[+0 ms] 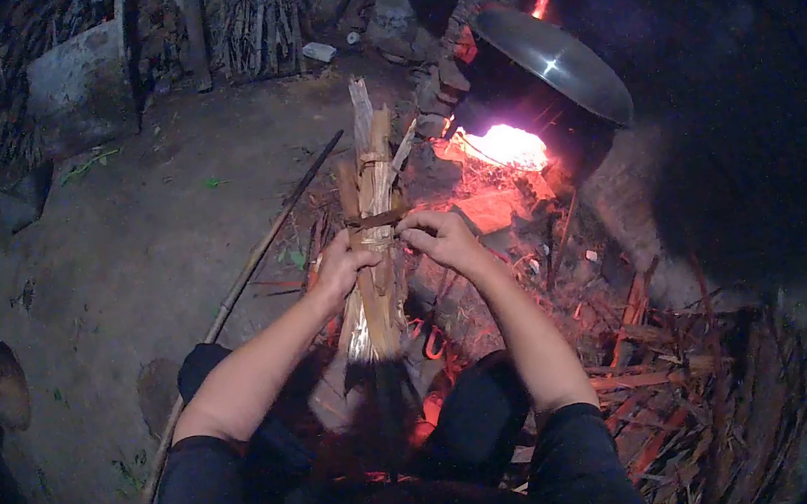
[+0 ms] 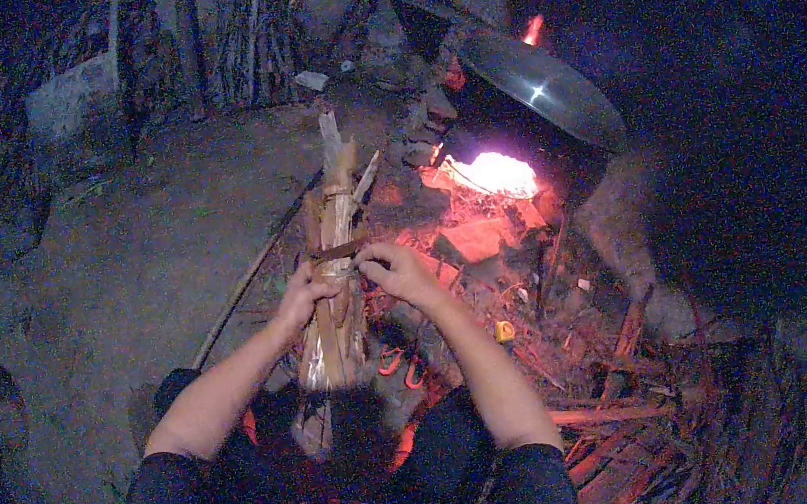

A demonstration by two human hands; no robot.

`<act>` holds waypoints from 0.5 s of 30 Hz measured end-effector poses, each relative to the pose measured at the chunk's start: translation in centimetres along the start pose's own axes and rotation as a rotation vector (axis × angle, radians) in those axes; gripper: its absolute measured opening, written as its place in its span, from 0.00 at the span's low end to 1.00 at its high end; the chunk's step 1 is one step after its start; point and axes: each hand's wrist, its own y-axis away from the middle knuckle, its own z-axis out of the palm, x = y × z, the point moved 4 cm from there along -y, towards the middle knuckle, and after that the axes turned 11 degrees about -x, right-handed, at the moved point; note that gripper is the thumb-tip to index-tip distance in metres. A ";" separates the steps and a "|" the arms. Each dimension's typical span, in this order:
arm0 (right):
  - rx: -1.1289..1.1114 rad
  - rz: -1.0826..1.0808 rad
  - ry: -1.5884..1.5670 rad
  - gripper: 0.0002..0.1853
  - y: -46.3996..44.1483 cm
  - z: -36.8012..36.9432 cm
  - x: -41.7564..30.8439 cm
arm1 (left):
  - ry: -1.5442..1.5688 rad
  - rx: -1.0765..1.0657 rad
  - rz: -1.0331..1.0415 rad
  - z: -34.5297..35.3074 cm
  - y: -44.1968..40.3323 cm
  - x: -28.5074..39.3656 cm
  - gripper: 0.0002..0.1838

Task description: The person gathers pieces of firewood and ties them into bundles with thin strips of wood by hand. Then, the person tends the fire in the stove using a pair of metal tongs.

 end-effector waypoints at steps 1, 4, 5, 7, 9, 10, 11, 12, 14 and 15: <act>-0.030 0.021 0.101 0.10 0.0 0.0 -0.3 | 0.000 0.001 -0.001 -0.1 -0.1 -0.3 0.20; -0.056 -0.003 0.268 0.10 -0.3 0.5 0.0 | 0.044 0.009 0.019 0.1 0.1 0.2 0.21; -0.049 -0.050 0.334 0.10 -0.4 0.7 0.0 | 0.069 0.009 0.010 0.3 0.4 0.6 0.21; -0.070 -0.024 0.378 0.11 -0.6 0.7 -0.9 | 0.096 0.008 -0.003 0.5 0.5 1.3 0.22; -0.091 -0.002 0.423 0.12 -0.7 0.9 -1.4 | 0.020 0.035 -0.002 0.3 0.6 1.4 0.24; -0.057 -0.055 0.438 0.12 -0.4 1.1 -1.8 | 0.020 0.036 -0.001 -0.1 0.1 0.7 0.24; -0.022 -0.107 0.452 0.11 -0.2 1.3 -2.0 | -0.028 0.028 0.018 -0.8 -0.6 -0.5 0.25; -0.023 -0.109 0.454 0.11 -0.1 1.5 -2.1 | -0.075 0.022 0.039 -0.8 -0.8 -0.3 0.26; 0.011 -0.223 0.533 0.12 -0.2 2.0 -2.9 | -0.107 0.013 0.046 -0.6 -0.4 -0.2 0.27; 0.010 -0.219 0.536 0.12 -0.9 2.3 -3.0 | -0.137 -0.001 0.049 -0.9 -0.4 0.1 0.27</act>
